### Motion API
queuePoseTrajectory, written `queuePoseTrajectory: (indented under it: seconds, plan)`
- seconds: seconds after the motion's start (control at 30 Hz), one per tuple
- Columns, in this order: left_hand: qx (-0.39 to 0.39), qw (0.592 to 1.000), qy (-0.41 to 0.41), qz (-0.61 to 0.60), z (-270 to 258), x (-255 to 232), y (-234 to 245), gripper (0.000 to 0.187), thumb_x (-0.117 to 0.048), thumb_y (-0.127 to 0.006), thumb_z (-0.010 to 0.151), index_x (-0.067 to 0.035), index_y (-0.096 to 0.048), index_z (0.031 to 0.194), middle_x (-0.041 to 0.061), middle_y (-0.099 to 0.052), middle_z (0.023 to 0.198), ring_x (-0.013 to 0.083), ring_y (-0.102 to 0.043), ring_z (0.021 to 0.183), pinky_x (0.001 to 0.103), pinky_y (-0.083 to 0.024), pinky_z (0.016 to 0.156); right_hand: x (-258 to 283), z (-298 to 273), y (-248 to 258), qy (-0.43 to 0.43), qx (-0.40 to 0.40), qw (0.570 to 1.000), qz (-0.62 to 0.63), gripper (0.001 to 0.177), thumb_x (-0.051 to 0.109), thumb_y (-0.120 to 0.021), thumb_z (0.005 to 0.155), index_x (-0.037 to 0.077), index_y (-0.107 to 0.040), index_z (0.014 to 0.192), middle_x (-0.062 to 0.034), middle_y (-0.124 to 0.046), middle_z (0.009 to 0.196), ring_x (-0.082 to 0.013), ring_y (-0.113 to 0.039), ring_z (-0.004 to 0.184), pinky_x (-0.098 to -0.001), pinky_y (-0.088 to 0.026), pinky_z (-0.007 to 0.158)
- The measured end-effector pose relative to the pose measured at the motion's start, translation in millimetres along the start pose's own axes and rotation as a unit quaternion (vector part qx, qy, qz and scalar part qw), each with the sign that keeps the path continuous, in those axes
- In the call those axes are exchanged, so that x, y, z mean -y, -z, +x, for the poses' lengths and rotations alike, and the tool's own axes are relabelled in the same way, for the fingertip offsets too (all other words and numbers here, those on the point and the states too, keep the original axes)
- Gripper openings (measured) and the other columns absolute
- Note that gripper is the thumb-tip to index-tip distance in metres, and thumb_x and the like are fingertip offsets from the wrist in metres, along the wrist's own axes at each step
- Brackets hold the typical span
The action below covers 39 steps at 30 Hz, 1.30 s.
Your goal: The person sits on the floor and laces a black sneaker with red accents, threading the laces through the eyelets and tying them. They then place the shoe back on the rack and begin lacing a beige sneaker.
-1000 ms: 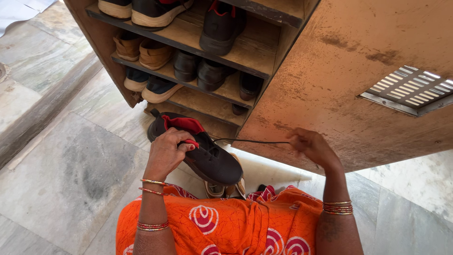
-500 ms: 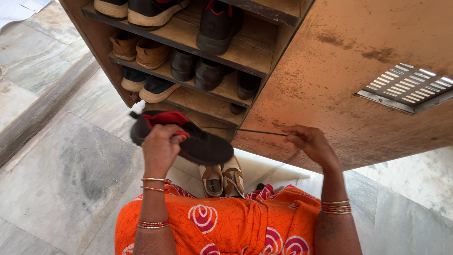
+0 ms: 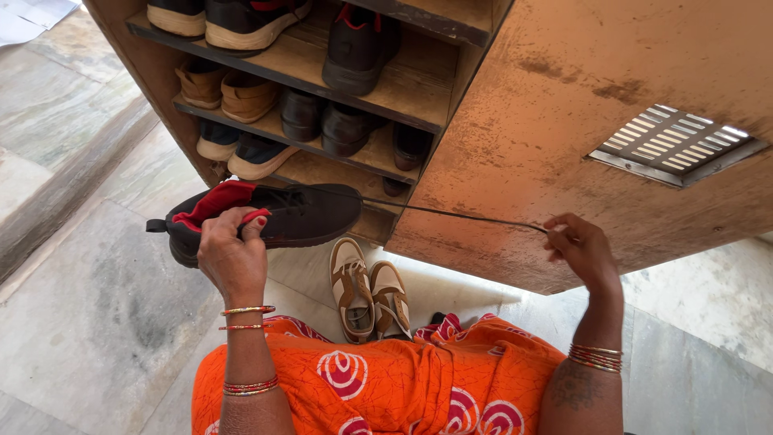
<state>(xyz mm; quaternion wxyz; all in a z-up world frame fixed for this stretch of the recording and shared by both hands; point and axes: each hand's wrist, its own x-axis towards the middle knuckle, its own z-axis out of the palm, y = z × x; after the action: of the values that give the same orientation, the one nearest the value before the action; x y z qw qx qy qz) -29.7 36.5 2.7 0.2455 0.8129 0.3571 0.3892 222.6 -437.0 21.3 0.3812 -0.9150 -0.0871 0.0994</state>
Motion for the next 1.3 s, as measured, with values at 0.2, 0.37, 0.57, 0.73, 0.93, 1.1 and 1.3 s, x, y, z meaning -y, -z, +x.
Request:
queuePoseTrajectory:
  seconds: [0.2,0.37,0.57,0.73,0.93,1.1,1.3]
  plan:
    - [0.132,0.988,-0.073,-0.041,-5.1,-3.0,-17.3,0.011,-0.015,-0.081,0.083,-0.016,-0.082,0.094,0.007,-0.074,0.093,0.0216,-0.069,0.084,0.036,-0.056,0.077,71.2,-23.6,-39.1,0.116,0.099,0.971,0.184,0.023,0.014,-0.059,0.1,0.004,-0.074,0.114,-0.0139,-0.08,0.102,-0.017,-0.079,0.091,-0.0298,-0.063,0.084]
    - [0.324,0.931,-0.102,-0.131,-16.2,-14.2,-30.2,0.01,-0.014,-0.08,0.078,-0.016,-0.082,0.088,0.005,-0.075,0.09,0.0199,-0.07,0.081,0.034,-0.055,0.075,106.7,-28.5,-100.0,0.171,0.119,0.953,0.221,0.018,0.012,-0.067,0.096,0.004,-0.077,0.109,-0.0157,-0.081,0.105,-0.0212,-0.074,0.079,-0.0302,-0.065,0.07]
    - [0.446,0.859,-0.098,-0.233,-31.2,-33.7,-38.6,0.014,-0.006,-0.076,0.077,-0.011,-0.08,0.09,0.005,-0.075,0.087,0.0194,-0.071,0.082,0.034,-0.056,0.078,115.9,-29.1,-144.3,0.367,0.073,0.917,0.139,0.016,0.004,-0.075,0.089,0.003,-0.078,0.105,-0.0111,-0.073,0.102,-0.0188,-0.067,0.091,-0.03,-0.059,0.074]
    - [0.447,0.858,-0.102,-0.23,-33.2,-42.1,-34.8,0.016,-0.006,-0.076,0.076,-0.009,-0.08,0.091,0.004,-0.075,0.088,0.0194,-0.07,0.085,0.035,-0.055,0.078,120.6,-29.5,-161.0,0.307,0.131,0.926,0.179,0.02,0.006,-0.069,0.091,0.007,-0.077,0.11,-0.0033,-0.072,0.091,-0.0118,-0.068,0.08,-0.0271,-0.058,0.069]
    - [0.463,0.856,-0.065,-0.22,-32.2,-45.2,-25.2,0.015,-0.009,-0.076,0.079,-0.01,-0.079,0.094,0.005,-0.074,0.088,0.0206,-0.071,0.085,0.036,-0.055,0.079,120.0,-33.5,-187.3,0.182,0.236,0.941,0.164,0.013,0.012,-0.073,0.091,0.007,-0.079,0.101,-0.003,-0.075,0.085,-0.0108,-0.069,0.074,-0.0268,-0.06,0.064]
    - [0.455,0.864,-0.08,-0.199,-29.8,-45.9,-24.4,0.014,-0.01,-0.077,0.079,-0.011,-0.081,0.091,0.005,-0.075,0.087,0.0208,-0.07,0.085,0.037,-0.054,0.079,119.7,-35.2,-193.0,0.242,0.21,0.941,0.113,0.016,0.013,-0.073,0.089,0.007,-0.079,0.103,-0.0024,-0.075,0.09,-0.01,-0.067,0.077,-0.0266,-0.06,0.066]
    - [0.464,0.862,-0.044,-0.201,-27.9,-43.7,-29.4,0.013,-0.012,-0.075,0.08,-0.012,-0.08,0.093,0.004,-0.074,0.09,0.0179,-0.073,0.083,0.034,-0.058,0.078,120.2,-28.0,-194.5,0.185,0.235,0.948,0.104,0.017,0.015,-0.069,0.092,0.008,-0.076,0.105,-0.0012,-0.076,0.089,-0.0081,-0.072,0.076,-0.0268,-0.061,0.064]
